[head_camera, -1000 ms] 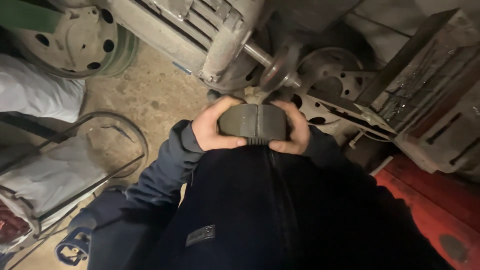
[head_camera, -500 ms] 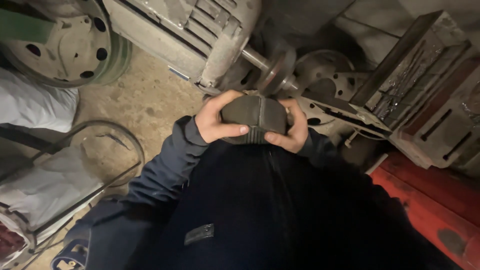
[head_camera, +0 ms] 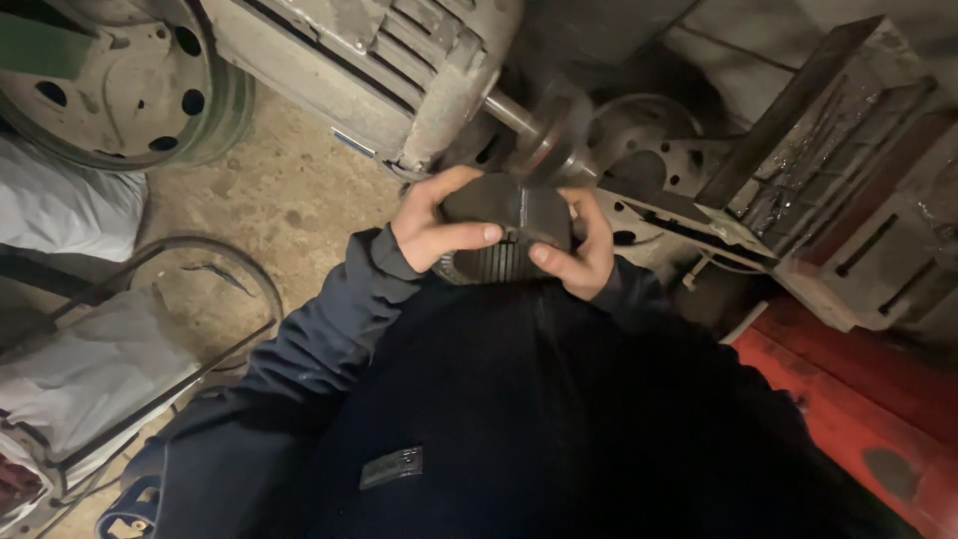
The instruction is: Polishing a metal stator part using a bench-mounted grinding wheel.
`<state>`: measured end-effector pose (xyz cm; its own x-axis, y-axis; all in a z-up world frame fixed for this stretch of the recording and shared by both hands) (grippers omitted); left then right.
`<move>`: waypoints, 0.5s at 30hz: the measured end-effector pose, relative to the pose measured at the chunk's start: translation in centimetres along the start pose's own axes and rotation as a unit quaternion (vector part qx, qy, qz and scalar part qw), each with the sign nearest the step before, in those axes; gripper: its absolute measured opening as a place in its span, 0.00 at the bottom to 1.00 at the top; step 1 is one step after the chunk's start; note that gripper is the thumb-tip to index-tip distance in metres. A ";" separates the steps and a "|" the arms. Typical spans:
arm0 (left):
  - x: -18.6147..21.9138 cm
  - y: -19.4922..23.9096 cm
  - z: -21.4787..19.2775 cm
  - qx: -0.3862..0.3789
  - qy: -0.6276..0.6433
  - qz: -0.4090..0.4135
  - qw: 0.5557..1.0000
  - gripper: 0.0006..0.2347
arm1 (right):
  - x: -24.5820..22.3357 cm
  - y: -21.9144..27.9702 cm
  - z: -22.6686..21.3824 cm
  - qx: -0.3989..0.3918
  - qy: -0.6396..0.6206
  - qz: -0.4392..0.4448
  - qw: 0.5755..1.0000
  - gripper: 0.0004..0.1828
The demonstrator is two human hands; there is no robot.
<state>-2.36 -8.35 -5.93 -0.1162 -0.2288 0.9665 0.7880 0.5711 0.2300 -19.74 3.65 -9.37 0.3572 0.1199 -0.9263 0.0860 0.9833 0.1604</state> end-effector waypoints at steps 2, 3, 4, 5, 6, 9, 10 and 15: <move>0.1 -0.2 -0.1 0.005 -0.004 -0.010 1.000 0.19 | 0.4 -0.3 -0.4 0.004 0.003 -0.003 1.000 0.33; 0.0 -0.3 -0.1 0.008 -0.007 -0.021 1.000 0.18 | 0.5 -0.3 -0.6 0.011 0.006 -0.008 1.000 0.32; -0.1 -0.4 -0.1 0.009 -0.006 -0.022 1.000 0.18 | 0.5 -0.3 -0.6 0.011 0.006 -0.006 1.000 0.32; -0.3 -0.6 -0.2 0.013 -0.010 -0.027 0.999 0.18 | 0.4 -0.6 -0.7 0.012 0.002 -0.009 1.000 0.32; -0.4 -0.8 -0.2 0.016 -0.015 -0.033 0.999 0.18 | 0.2 -0.8 -0.8 0.013 -0.002 -0.012 1.000 0.31; -0.5 -1.1 -0.1 0.021 0.009 -0.035 0.999 0.18 | 0.5 -0.9 -0.9 0.025 -0.030 0.008 0.999 0.31; -0.4 -1.2 0.0 0.018 0.008 -0.036 0.999 0.18 | 0.3 -1.1 -0.8 0.027 -0.030 0.008 0.999 0.31; -1.7 -1.5 0.0 0.029 0.059 -0.069 0.995 0.18 | 0.2 -1.8 -0.6 0.029 -0.053 0.028 0.998 0.31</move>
<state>-3.37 -8.79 -7.93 -0.1459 -0.3975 0.9059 0.7325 0.5721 0.3690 -20.39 2.03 -10.03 0.4589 0.1570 -0.8745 0.1153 0.9654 0.2339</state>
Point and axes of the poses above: each hand's wrist, its own y-axis away from the middle knuckle, its own z-axis out of the palm, x = y × z, the point moved 7 cm from there along -y, towards the middle knuckle, and after that the axes turned 14 degrees about -y, right-handed, at the moved point
